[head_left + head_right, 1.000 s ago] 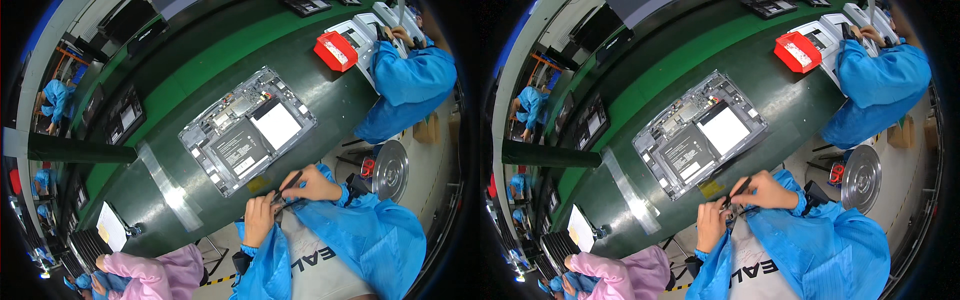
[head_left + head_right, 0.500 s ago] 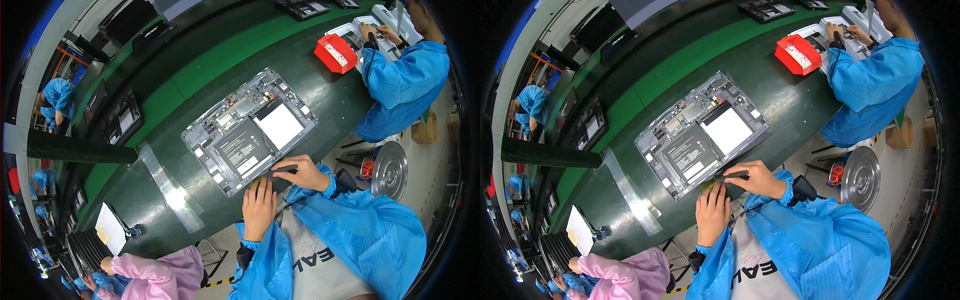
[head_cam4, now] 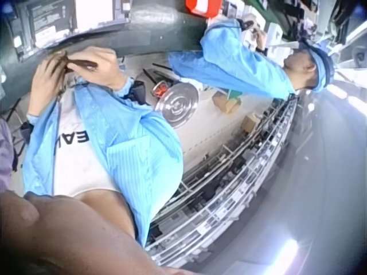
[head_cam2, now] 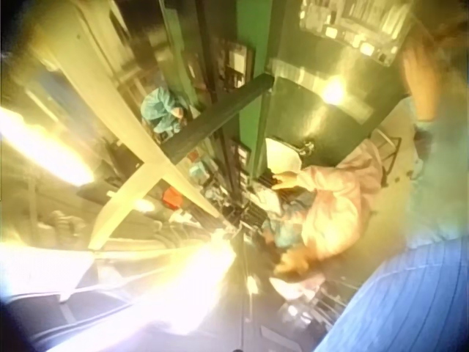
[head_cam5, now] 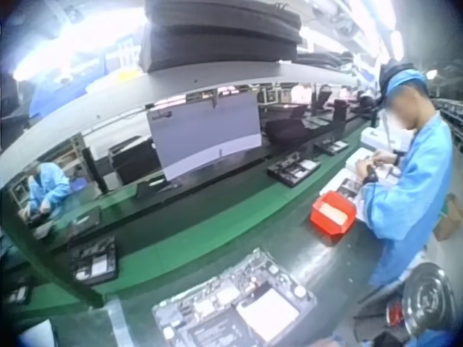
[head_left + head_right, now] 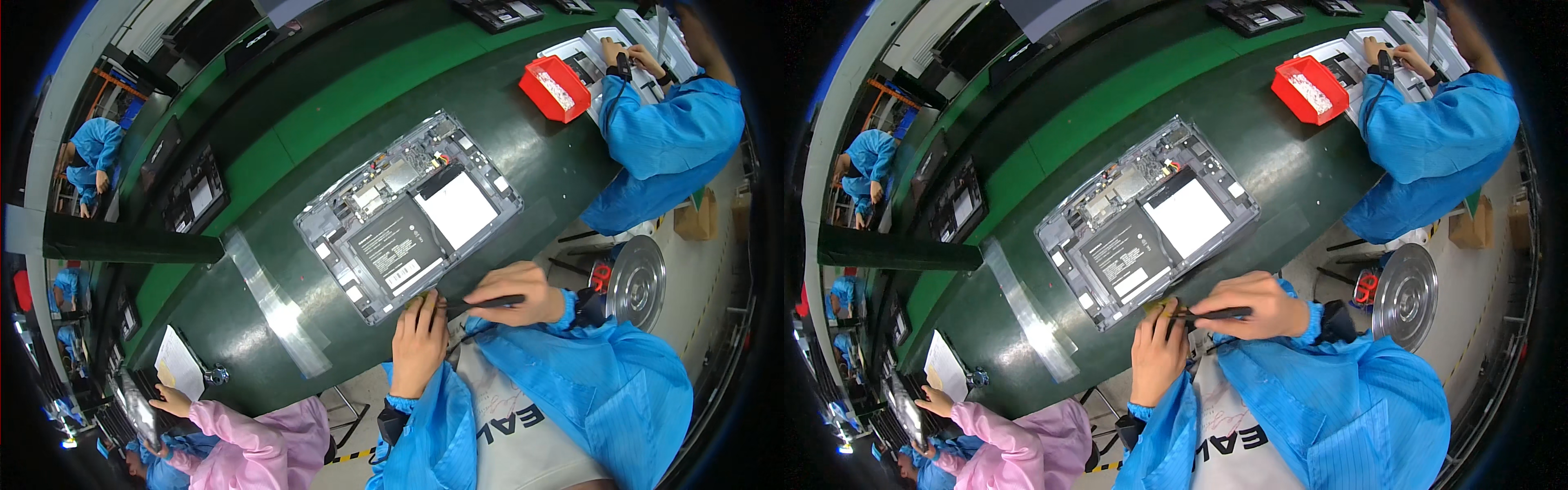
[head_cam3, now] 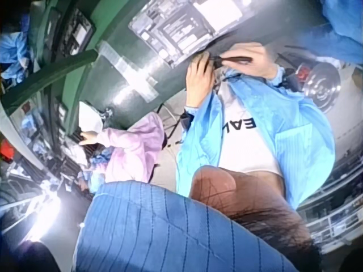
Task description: The person assembles internal components of a laptop by hand, installing a battery, a motherboard, and a ribbon cable.
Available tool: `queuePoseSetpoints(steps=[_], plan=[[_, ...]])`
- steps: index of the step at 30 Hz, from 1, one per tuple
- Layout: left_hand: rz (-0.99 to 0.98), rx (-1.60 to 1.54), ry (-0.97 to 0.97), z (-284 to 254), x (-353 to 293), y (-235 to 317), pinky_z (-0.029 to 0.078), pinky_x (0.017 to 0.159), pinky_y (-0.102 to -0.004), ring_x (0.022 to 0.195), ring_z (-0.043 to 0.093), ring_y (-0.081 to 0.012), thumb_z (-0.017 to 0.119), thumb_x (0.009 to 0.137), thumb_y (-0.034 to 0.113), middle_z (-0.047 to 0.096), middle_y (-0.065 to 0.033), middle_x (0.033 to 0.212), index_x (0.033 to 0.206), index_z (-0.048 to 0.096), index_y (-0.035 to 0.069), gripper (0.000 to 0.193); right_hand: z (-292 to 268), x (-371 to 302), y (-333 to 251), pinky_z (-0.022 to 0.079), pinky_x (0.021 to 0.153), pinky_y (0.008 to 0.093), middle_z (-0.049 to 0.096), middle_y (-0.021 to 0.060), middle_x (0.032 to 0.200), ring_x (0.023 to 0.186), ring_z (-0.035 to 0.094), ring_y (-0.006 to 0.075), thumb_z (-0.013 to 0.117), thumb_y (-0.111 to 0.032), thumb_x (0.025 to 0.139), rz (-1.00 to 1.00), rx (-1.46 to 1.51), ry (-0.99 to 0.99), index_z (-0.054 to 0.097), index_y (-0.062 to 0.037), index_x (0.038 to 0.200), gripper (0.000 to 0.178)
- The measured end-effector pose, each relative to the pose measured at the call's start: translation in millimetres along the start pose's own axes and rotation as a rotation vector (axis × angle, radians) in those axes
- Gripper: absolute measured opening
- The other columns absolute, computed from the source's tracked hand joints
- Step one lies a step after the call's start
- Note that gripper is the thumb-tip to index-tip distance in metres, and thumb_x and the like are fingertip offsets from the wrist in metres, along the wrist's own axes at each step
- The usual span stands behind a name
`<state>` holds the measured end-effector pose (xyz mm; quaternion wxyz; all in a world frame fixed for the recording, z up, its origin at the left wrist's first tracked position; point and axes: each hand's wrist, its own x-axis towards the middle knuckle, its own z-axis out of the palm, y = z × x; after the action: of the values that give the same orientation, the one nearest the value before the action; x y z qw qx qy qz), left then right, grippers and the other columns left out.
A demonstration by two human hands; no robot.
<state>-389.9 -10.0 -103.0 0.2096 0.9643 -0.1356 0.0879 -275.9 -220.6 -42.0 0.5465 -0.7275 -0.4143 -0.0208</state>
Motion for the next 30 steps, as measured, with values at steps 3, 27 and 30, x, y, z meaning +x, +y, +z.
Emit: queuePoseSetpoints(steps=[3, 27, 30], plan=[[0.14, 0.064, 0.148, -24, 4, 9, 0.049, 0.097, -0.0406, 0.117, 0.058, -0.025, 0.073, 0.086, 0.016, 0.065, -0.007, 0.134, 0.124, 0.074, 0.008, 0.038, -39, 13, -1, 0.057, 0.061, 0.0326, 0.078, 0.0147, 0.086, 0.071, 0.075, 0.027, 0.09, -0.003, 0.078, -0.053, 0.086, 0.04, 0.08, 0.0032, 0.1, 0.025], [0.146, 0.093, 0.072, -86, 105, -6, 0.044, 0.098, -0.0461, 0.114, 0.058, -0.0293, 0.077, 0.08, 0.033, 0.065, -0.0036, 0.136, 0.124, 0.072, 0.006, 0.052, -55, 66, 51, 0.04, 0.108, 0.044, 0.079, 0.0054, 0.092, 0.09, 0.071, 0.02, 0.092, -0.013, 0.076, 0.118, -0.069, 0.029, 0.084, -0.0058, 0.094, 0.021], [0.153, 0.069, 0.049, -89, 114, -3, 0.043, 0.1, -0.0473, 0.114, 0.059, -0.029, 0.076, 0.08, 0.031, 0.067, -0.0047, 0.131, 0.117, 0.072, 0.003, 0.046, -58, 63, 49, 0.048, 0.097, 0.0364, 0.076, 0.0051, 0.092, 0.085, 0.068, 0.0181, 0.089, -0.012, 0.08, 0.073, -0.123, 0.019, 0.083, -0.0087, 0.099, 0.02]])
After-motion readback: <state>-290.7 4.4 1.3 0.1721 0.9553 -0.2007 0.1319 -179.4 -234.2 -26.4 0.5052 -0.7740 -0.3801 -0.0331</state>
